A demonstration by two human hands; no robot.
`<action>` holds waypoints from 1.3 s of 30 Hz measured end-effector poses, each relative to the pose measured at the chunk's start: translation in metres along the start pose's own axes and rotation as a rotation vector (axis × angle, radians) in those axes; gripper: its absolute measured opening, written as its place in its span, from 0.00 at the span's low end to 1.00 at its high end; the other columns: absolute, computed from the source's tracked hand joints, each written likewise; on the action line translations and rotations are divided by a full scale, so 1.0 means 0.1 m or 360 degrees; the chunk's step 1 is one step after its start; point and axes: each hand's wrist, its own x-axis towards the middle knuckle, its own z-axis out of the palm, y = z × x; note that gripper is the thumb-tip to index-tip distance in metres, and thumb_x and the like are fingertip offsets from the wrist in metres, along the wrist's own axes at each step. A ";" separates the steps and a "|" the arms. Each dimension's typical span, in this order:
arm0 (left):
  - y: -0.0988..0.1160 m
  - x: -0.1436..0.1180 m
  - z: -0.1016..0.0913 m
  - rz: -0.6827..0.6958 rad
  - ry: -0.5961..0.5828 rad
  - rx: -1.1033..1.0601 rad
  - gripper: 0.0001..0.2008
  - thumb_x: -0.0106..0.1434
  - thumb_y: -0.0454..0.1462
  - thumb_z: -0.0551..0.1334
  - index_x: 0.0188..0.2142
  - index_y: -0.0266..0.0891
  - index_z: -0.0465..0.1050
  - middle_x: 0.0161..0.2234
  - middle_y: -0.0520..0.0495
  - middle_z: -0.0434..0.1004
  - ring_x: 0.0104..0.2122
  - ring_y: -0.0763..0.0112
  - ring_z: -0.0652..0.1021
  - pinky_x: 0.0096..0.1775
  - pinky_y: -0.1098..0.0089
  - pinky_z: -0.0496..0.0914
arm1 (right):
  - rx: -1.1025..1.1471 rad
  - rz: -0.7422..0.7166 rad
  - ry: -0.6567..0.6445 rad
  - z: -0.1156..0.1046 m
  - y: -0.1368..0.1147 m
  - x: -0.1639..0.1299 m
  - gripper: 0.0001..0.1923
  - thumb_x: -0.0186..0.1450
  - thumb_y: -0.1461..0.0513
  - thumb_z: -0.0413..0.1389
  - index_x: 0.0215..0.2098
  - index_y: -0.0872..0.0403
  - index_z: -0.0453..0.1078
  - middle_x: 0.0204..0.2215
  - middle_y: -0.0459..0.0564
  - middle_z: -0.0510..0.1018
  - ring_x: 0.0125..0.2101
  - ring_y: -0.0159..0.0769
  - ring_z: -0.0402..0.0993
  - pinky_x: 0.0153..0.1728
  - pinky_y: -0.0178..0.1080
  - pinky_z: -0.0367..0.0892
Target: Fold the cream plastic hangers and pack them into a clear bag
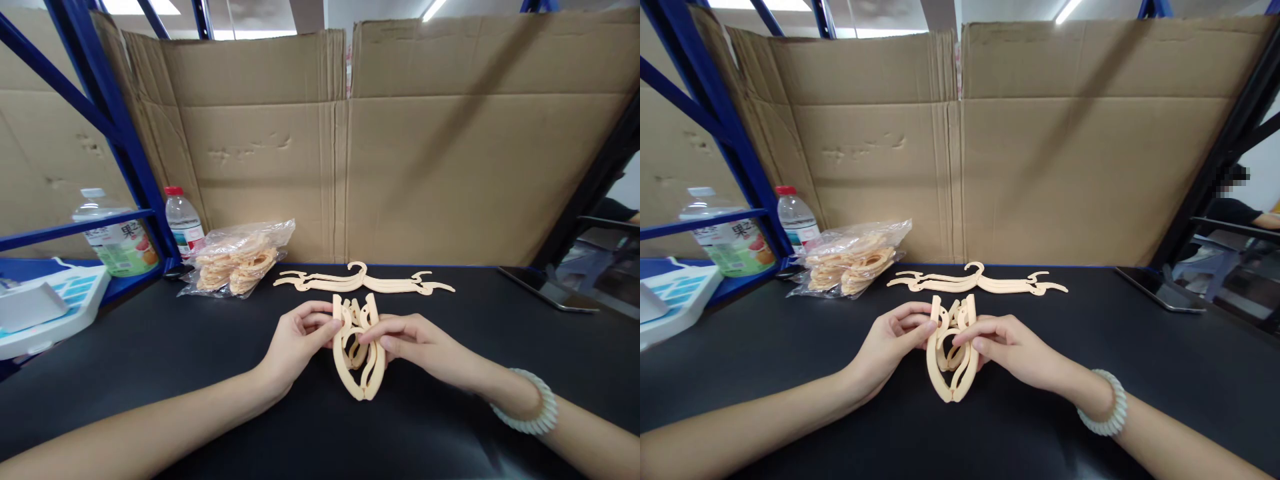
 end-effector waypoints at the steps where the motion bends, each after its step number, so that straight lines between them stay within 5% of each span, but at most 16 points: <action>1: 0.00 0.00 0.00 0.0017 -0.0011 0.0009 0.17 0.53 0.40 0.71 0.40 0.33 0.72 0.30 0.46 0.81 0.29 0.70 0.79 0.32 0.72 0.75 | -0.0026 -0.0007 -0.0006 -0.01 0.01 -0.01 0.14 0.66 0.55 0.55 0.45 0.54 0.75 0.41 0.51 0.77 0.38 0.35 0.74 0.40 0.39 0.71; 8: -0.04 -0.01 -0.01 0.0311 -0.0039 0.0065 0.13 0.54 0.35 0.70 0.38 0.37 0.71 0.36 0.49 0.75 0.30 0.76 0.76 0.35 0.73 0.74 | -0.0080 -0.0011 0.0045 -0.04 0.08 -0.01 0.16 0.66 0.55 0.55 0.49 0.53 0.74 0.46 0.54 0.76 0.43 0.40 0.75 0.45 0.44 0.71; 14: -0.03 -0.07 -0.02 0.0397 -0.0294 0.0320 0.04 0.58 0.36 0.66 0.33 0.37 0.75 0.45 0.43 0.72 0.47 0.61 0.74 0.42 0.67 0.74 | -0.0136 -0.0086 -0.0013 0.05 -0.06 -0.03 0.13 0.65 0.58 0.56 0.47 0.53 0.74 0.46 0.53 0.74 0.47 0.39 0.73 0.50 0.43 0.68; 21: -0.03 -0.03 0.00 0.0215 -0.0222 0.0268 0.11 0.56 0.39 0.68 0.35 0.35 0.74 0.34 0.45 0.75 0.35 0.66 0.76 0.35 0.68 0.74 | -0.0134 -0.0149 -0.0019 0.08 -0.15 -0.04 0.13 0.65 0.57 0.56 0.46 0.52 0.71 0.47 0.52 0.69 0.47 0.38 0.71 0.51 0.43 0.67; 27: -0.03 -0.04 0.01 0.0149 -0.0222 0.0253 0.13 0.55 0.40 0.69 0.34 0.36 0.70 0.31 0.48 0.75 0.32 0.68 0.76 0.34 0.68 0.74 | -0.0018 -0.0113 -0.0142 0.10 -0.16 -0.05 0.16 0.66 0.58 0.55 0.52 0.50 0.68 0.41 0.49 0.72 0.43 0.36 0.73 0.48 0.43 0.69; 30: -0.06 -0.03 0.00 0.0193 -0.0214 0.0279 0.12 0.55 0.39 0.69 0.34 0.37 0.69 0.32 0.48 0.75 0.34 0.69 0.76 0.35 0.70 0.73 | -0.0055 -0.0116 -0.0156 0.09 -0.15 -0.06 0.17 0.66 0.59 0.55 0.53 0.50 0.67 0.47 0.51 0.69 0.48 0.38 0.71 0.50 0.43 0.68; 33: -0.06 -0.02 -0.01 0.0221 -0.0169 0.0270 0.12 0.55 0.38 0.69 0.34 0.37 0.68 0.31 0.50 0.74 0.33 0.71 0.76 0.35 0.71 0.73 | -0.0148 -0.0151 -0.0101 0.06 -0.12 -0.07 0.16 0.66 0.60 0.56 0.52 0.49 0.67 0.52 0.52 0.66 0.51 0.39 0.67 0.51 0.43 0.67; 39: -0.04 -0.01 0.01 0.0144 -0.0116 0.0217 0.14 0.54 0.39 0.69 0.33 0.37 0.66 0.29 0.50 0.73 0.30 0.71 0.75 0.33 0.69 0.74 | -0.0209 -0.0184 -0.0006 0.04 -0.11 -0.07 0.10 0.66 0.59 0.56 0.45 0.52 0.68 0.45 0.51 0.69 0.45 0.37 0.69 0.46 0.41 0.67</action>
